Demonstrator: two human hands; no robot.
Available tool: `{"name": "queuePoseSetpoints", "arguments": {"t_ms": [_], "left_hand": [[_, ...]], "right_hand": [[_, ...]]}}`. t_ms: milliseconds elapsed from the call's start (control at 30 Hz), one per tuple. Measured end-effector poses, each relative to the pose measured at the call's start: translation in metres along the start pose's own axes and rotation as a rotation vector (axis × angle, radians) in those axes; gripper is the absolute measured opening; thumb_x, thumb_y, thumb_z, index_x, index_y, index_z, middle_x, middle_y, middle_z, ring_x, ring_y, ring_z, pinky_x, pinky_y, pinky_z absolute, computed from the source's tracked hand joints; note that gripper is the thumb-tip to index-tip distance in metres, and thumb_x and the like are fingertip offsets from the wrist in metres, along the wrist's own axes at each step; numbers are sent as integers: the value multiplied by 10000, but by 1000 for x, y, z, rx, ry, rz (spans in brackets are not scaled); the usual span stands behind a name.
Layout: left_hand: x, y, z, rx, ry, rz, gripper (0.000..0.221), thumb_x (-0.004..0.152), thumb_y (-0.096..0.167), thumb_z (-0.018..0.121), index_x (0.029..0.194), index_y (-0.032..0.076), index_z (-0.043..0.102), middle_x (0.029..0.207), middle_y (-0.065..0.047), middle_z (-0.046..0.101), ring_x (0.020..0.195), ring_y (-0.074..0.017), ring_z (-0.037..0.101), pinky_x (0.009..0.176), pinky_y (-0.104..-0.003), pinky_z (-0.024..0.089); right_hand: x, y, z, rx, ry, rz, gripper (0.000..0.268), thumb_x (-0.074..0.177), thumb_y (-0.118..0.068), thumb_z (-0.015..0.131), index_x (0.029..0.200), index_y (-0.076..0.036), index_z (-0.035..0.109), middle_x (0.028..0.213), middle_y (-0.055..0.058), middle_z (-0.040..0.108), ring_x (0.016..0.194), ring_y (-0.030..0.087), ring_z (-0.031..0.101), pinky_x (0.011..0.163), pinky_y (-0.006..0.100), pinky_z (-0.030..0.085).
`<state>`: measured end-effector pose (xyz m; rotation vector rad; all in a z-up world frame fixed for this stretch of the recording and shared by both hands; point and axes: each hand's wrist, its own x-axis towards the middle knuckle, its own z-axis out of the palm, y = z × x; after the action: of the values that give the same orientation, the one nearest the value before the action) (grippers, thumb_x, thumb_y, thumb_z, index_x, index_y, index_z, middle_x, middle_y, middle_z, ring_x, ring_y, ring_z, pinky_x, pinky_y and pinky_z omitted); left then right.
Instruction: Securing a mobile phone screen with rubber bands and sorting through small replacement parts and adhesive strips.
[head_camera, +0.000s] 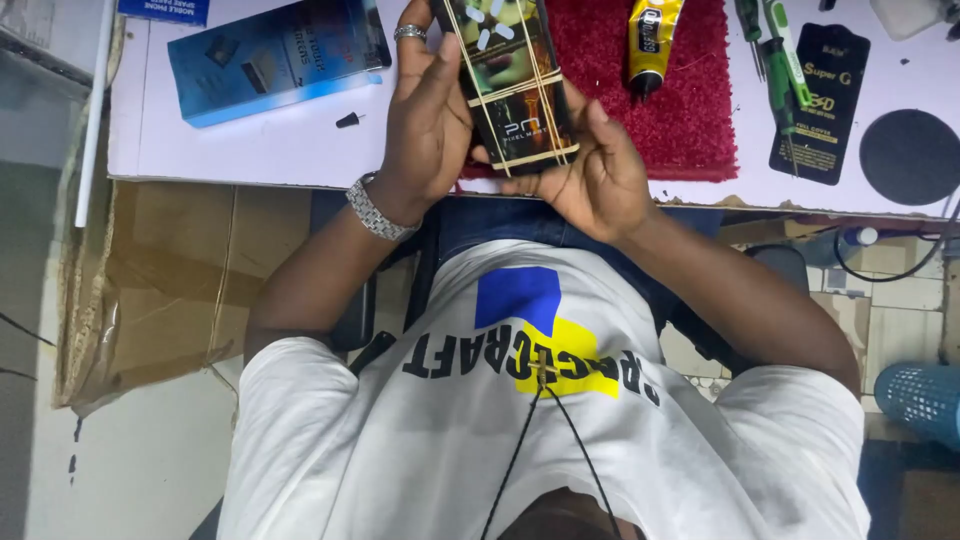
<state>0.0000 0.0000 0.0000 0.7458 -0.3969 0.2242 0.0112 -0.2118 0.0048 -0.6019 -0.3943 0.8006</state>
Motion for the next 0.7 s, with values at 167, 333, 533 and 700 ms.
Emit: {"name": "queuePoseSetpoints", "arguments": {"t_ms": [167,333,533,700], "left_hand": [[-2,1,6,-44,-14,14,360,1273,235,567,1599,136,450,1581,-117,592,1513,-287,559,1316,-525,468],[2,5,9,-72,-54,37,245,1262,214,544,1483,114,507,1496,-90,600,1443,-233,552,1293,-478,436],[0,0,0,-77,-38,64,273,1277,194,525,1532,103,485,1548,-127,583,1482,-277,543,1317,-517,436],[-1,-6,-7,-68,-13,84,312,1283,200,545,1574,115,472,1578,-112,574,1502,-273,533,1324,-524,437]], "right_hand": [[-3,9,-10,50,-11,-27,654,1050,-408,512,1599,-68,406,1463,302,597,1299,511,658,882,444,610],[-4,7,-11,35,-21,-24,731,977,-449,489,1568,-18,498,1411,236,662,1273,420,657,910,427,510],[-2,5,-9,26,-42,-4,761,922,-407,473,1577,-20,467,1414,230,637,1277,404,633,911,411,477],[-2,6,-10,34,0,-6,725,930,-351,489,1576,-23,458,1379,234,656,1240,406,657,895,418,498]]}}
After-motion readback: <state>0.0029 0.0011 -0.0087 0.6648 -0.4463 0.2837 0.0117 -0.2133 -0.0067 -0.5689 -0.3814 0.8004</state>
